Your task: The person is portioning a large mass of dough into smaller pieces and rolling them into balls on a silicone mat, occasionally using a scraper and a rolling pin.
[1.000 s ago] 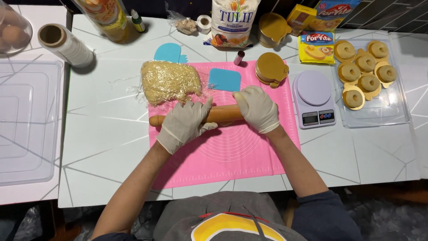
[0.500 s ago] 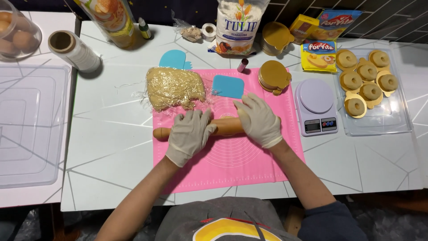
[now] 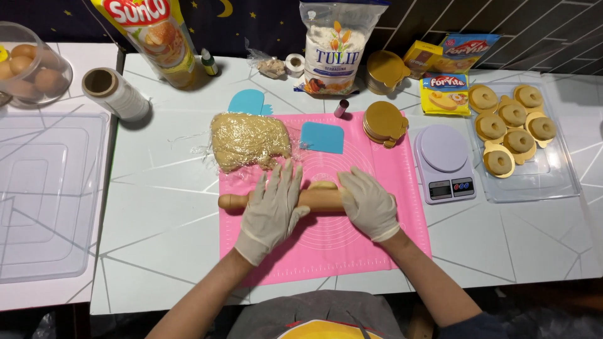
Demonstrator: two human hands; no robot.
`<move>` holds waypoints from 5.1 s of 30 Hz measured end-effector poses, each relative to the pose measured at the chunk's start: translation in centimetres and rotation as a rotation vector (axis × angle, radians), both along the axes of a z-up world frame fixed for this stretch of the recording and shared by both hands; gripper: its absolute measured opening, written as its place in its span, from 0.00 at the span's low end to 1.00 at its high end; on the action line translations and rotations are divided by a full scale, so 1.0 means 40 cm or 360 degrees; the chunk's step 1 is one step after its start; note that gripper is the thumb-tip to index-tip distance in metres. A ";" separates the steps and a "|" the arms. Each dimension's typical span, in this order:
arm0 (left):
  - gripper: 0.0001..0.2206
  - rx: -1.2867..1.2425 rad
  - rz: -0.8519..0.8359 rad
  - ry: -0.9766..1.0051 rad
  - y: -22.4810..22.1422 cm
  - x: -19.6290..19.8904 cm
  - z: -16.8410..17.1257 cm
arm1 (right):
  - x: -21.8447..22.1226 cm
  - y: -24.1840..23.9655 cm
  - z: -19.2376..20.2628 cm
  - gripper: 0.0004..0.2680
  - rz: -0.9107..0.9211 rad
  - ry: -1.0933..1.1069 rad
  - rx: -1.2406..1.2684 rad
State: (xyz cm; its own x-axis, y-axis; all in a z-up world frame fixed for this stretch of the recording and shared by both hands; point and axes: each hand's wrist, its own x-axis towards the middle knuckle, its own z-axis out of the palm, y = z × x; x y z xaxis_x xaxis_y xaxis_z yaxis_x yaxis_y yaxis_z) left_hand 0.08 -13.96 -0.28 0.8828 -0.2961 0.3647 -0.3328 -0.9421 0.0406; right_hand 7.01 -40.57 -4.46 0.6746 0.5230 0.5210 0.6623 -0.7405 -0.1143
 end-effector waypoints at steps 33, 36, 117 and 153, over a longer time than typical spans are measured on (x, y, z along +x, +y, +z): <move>0.33 -0.0063 -0.0022 -0.0323 -0.018 0.001 0.007 | -0.034 0.002 0.057 0.19 -0.0040 0.0069 -0.0041; 0.36 -0.0009 0.0035 0.0149 -0.008 0.091 0.007 | 0.070 0.029 0.059 0.16 -0.0091 0.0039 -0.0034; 0.34 0.0062 0.0082 0.0047 0.021 0.001 0.020 | -0.035 0.026 0.057 0.17 -0.0139 -0.0053 0.0049; 0.35 0.0019 0.0006 -0.0949 0.061 0.157 0.098 | 0.141 -0.041 0.164 0.24 0.0159 0.0212 0.0409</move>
State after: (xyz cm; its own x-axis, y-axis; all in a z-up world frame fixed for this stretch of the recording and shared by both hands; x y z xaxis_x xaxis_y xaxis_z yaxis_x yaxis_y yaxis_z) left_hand 6.38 -11.53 3.64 0.5279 -0.3005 0.7944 -0.2916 -0.9426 -0.1627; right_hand 12.66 -42.20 2.08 0.6974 0.4527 0.5555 0.6973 -0.6077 -0.3801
